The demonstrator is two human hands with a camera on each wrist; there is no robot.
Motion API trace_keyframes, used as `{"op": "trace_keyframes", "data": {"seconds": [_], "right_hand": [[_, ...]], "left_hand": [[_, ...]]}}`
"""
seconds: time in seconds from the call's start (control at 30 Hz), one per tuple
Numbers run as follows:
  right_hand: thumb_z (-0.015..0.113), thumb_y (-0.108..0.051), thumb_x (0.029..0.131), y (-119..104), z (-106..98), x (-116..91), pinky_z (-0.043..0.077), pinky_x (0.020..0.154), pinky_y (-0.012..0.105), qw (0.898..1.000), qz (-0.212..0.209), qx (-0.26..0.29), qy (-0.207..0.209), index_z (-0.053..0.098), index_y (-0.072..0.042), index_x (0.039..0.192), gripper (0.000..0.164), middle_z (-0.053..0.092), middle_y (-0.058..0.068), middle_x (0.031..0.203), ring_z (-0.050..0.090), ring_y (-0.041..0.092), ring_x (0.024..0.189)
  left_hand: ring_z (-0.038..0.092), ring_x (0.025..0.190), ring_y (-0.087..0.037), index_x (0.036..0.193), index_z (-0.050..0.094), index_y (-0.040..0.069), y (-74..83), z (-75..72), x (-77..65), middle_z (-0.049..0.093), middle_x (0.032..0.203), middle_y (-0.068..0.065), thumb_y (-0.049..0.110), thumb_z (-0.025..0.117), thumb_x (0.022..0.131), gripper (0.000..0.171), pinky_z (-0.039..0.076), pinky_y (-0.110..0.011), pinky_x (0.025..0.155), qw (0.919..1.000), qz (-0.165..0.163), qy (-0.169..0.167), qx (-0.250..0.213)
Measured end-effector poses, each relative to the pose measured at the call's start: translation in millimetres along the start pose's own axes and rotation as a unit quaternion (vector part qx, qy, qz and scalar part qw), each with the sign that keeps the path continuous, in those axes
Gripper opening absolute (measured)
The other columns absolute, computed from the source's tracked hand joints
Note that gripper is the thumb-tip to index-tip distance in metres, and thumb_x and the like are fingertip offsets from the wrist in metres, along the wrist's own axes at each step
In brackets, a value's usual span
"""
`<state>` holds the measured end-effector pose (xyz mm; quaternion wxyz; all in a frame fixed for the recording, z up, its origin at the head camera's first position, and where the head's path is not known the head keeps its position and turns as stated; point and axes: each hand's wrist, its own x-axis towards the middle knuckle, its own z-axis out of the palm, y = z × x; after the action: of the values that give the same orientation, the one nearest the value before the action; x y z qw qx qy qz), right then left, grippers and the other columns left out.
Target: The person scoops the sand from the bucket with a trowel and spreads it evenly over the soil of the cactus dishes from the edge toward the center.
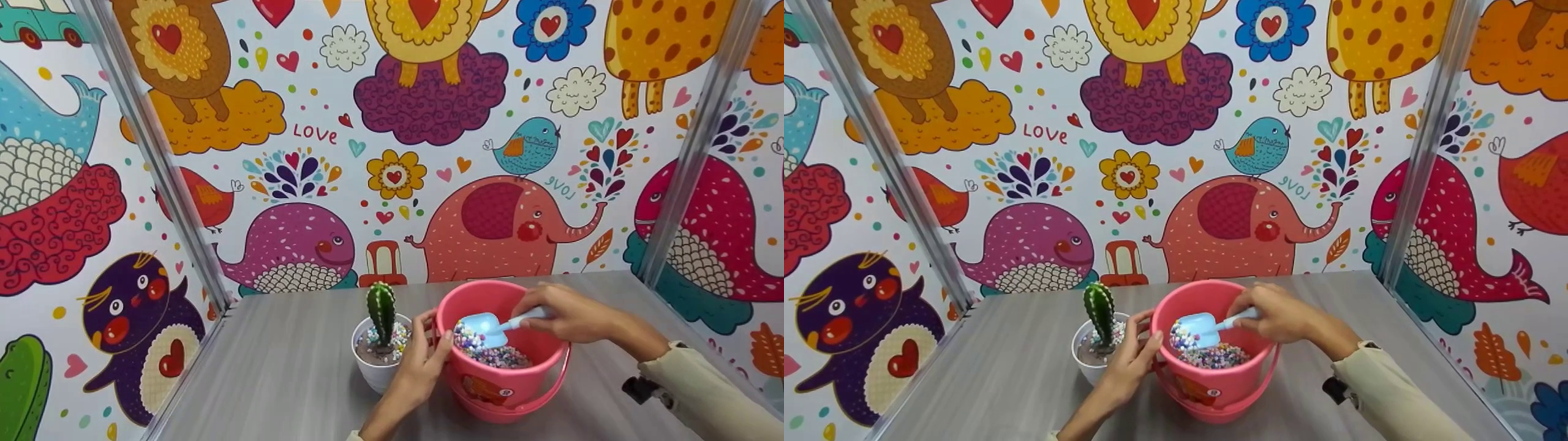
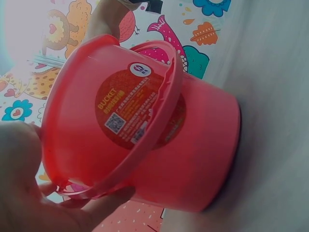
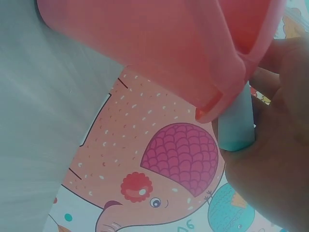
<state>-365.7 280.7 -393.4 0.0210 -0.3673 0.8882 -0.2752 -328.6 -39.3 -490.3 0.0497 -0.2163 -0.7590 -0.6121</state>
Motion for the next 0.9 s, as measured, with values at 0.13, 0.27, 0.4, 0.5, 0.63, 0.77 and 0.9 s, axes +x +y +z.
{"op": "trace_keyframes", "data": {"seconds": [0.13,0.27,0.4,0.5,0.63,0.77,0.9], "right_hand": [[0.080,-0.024,0.099,0,0,-2,0.063,0.076,0.021,1.000,0.005,0.003,0.014,0.082,-0.023,0.119,0.020,0.078,-0.003,0.115,0.067,0.020,0.108],[0.082,-0.022,0.097,0,-1,-4,0.062,0.077,0.020,0.999,0.009,-0.009,0.031,0.082,-0.024,0.119,0.021,0.077,-0.003,0.115,0.066,0.021,0.110],[0.082,-0.022,0.097,-2,-2,-5,0.065,0.078,0.023,0.999,0.013,-0.005,0.037,0.082,-0.021,0.121,0.024,0.077,-0.002,0.117,0.069,0.022,0.110],[0.081,-0.024,0.098,-4,-3,-5,0.067,0.079,0.027,0.999,0.011,0.000,0.042,0.082,-0.020,0.123,0.025,0.078,-0.001,0.120,0.069,0.025,0.113],[0.081,-0.025,0.098,-7,-5,-3,0.067,0.079,0.029,0.999,0.006,0.002,0.048,0.082,-0.019,0.124,0.027,0.078,-0.001,0.122,0.071,0.027,0.116],[0.080,-0.025,0.099,-9,-6,-1,0.067,0.078,0.028,0.999,0.004,-0.003,0.050,0.082,-0.020,0.124,0.025,0.078,0.001,0.122,0.071,0.027,0.114],[0.080,-0.028,0.099,-12,-8,1,0.067,0.081,0.031,0.998,0.004,-0.029,0.058,0.082,-0.023,0.122,0.023,0.077,0.000,0.121,0.067,0.030,0.118]], "left_hand": [[0.054,0.144,-0.033,0.160,0.040,0.010,3.0,-1.9,-1.6,0.048,0.159,-0.016,0.040,0.056,0.112,0.058,0.056,-0.041,0.114,0.9996,0.003,0.013,0.024],[0.057,0.140,-0.031,0.158,0.046,0.012,6.4,-3.9,-2.6,0.049,0.158,-0.015,0.041,0.059,0.111,0.057,0.060,-0.040,0.108,0.9986,0.003,0.027,0.045],[0.059,0.140,-0.030,0.155,0.053,0.014,9.6,-5.4,-2.6,0.053,0.154,-0.011,0.044,0.063,0.109,0.056,0.059,-0.044,0.111,0.9959,0.006,0.048,0.076],[0.058,0.141,-0.028,0.153,0.055,0.018,13.0,-5.9,-2.0,0.055,0.153,-0.007,0.047,0.067,0.106,0.057,0.057,-0.047,0.113,0.9918,0.003,0.066,0.109],[0.060,0.140,-0.025,0.152,0.058,0.020,19.3,-7.0,-2.7,0.056,0.152,-0.004,0.049,0.071,0.103,0.058,0.058,-0.046,0.113,0.9823,0.021,0.081,0.168],[0.063,0.136,-0.020,0.150,0.060,0.018,28.1,-11.1,-6.6,0.059,0.151,-0.002,0.043,0.076,0.101,0.057,0.060,-0.042,0.110,0.9685,0.067,0.092,0.222],[0.067,0.125,-0.015,0.147,0.062,0.016,36.0,-19.1,-12.1,0.064,0.143,0.000,0.037,0.077,0.102,0.052,0.063,-0.034,0.102,0.9573,0.119,0.098,0.245]]}}
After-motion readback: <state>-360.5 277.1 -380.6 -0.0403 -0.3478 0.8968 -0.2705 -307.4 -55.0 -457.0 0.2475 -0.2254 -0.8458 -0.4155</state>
